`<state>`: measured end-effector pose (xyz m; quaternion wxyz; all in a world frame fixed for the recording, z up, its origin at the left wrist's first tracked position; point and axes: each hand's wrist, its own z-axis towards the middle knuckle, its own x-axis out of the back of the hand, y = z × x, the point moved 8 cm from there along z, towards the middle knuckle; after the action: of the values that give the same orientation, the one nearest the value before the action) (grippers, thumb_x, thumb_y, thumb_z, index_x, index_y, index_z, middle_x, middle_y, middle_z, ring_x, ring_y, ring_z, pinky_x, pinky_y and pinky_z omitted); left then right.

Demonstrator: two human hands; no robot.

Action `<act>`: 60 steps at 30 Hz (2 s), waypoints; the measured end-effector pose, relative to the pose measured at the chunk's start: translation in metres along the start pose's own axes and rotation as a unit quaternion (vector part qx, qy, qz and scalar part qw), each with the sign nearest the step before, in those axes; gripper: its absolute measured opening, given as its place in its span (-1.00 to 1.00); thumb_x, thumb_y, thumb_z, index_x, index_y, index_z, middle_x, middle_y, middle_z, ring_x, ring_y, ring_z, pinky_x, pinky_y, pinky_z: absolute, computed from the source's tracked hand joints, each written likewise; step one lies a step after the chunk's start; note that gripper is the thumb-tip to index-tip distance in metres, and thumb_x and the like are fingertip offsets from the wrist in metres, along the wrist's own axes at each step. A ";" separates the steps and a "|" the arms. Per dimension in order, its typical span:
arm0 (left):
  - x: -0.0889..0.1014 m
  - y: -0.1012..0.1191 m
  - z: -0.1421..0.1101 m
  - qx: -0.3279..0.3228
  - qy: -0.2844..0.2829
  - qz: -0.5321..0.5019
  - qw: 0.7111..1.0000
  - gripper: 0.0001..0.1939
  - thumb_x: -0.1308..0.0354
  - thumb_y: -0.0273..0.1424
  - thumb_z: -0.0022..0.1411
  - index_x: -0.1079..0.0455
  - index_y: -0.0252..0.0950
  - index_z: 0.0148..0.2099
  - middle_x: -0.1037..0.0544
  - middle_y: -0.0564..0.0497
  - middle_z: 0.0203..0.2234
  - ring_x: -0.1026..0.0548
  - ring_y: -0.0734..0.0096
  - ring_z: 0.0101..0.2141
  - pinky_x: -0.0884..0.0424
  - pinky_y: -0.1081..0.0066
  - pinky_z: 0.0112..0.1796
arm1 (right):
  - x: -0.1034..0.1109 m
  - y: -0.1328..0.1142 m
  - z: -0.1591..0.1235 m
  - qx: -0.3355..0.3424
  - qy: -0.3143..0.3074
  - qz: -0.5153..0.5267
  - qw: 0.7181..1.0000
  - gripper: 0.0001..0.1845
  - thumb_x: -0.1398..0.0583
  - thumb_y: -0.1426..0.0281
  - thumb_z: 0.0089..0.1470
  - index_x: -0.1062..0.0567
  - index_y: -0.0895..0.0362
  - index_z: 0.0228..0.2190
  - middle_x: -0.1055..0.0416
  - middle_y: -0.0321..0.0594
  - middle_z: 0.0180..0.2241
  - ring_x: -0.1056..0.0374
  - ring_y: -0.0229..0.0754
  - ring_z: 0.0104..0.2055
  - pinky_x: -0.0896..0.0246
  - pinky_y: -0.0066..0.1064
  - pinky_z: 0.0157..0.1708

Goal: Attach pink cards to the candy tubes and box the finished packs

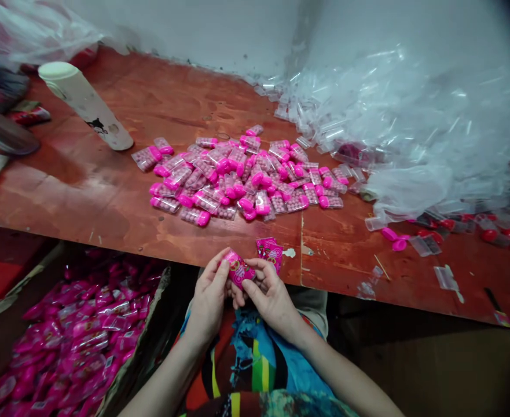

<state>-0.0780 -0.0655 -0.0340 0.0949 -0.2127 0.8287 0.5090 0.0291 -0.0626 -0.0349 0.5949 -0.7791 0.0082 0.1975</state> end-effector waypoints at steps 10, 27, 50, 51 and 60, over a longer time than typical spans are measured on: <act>0.038 0.008 0.000 -0.036 0.055 0.135 0.989 -0.72 -0.27 -0.21 0.12 -0.39 -0.33 -0.27 -0.45 0.10 -0.72 -0.37 0.48 -0.70 -0.27 0.51 -0.62 | 0.012 0.011 -0.006 -0.026 0.029 -0.050 0.998 -0.68 -0.24 0.23 0.13 -0.38 0.05 -0.10 -0.45 -0.28 -0.30 -0.35 -0.29 -0.41 -0.30 -0.43 -0.40; 0.023 0.043 -0.012 -0.150 0.098 0.237 0.955 -0.81 -0.19 -0.27 0.16 -0.35 -0.25 -0.43 -0.32 0.12 -0.56 -0.28 0.44 -0.50 -0.23 0.49 -0.44 | 0.014 -0.002 0.008 0.010 0.046 -0.049 0.998 -0.62 -0.23 0.18 0.11 -0.37 0.06 -0.07 -0.40 -0.31 -0.35 -0.35 -0.34 -0.53 -0.27 -0.44 -0.48; -0.004 0.008 0.009 0.001 -0.012 0.023 1.000 -0.57 -0.37 -0.24 0.04 -0.44 -0.32 -0.07 -0.58 -0.02 -0.36 -0.51 0.43 -0.45 -0.44 0.45 -0.39 | 0.018 0.003 0.004 -0.013 0.029 -0.024 0.999 -0.69 -0.19 0.17 0.15 -0.25 0.03 -0.15 -0.38 -0.36 -0.43 -0.39 -0.28 -0.52 -0.32 -0.40 -0.47; -0.006 0.007 0.008 0.005 -0.026 0.036 0.999 -0.62 -0.36 -0.24 0.06 -0.47 -0.32 -0.11 -0.58 -0.02 -0.37 -0.51 0.40 -0.43 -0.44 0.44 -0.37 | 0.019 -0.001 0.002 -0.004 0.030 -0.067 0.997 -0.70 -0.18 0.21 0.17 -0.25 0.03 -0.12 -0.39 -0.34 -0.40 -0.39 -0.27 -0.49 -0.32 -0.38 -0.45; -0.011 -0.006 -0.006 0.043 -0.116 0.142 0.982 -0.70 -0.35 -0.29 0.02 -0.56 -0.30 -0.18 -0.61 -0.05 -0.33 -0.53 0.26 -0.29 -0.46 0.35 -0.23 | 0.011 -0.059 -0.016 0.120 -0.101 -0.353 0.922 -0.74 -0.18 0.38 0.20 -0.41 0.00 -0.05 -0.34 -0.19 -0.16 -0.30 -0.15 -0.21 -0.26 -0.28 -0.20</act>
<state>-0.0652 -0.0707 -0.0322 0.1261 -0.0276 0.8549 0.5024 0.0588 -0.0574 0.0191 0.7126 -0.6305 -0.3037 0.0498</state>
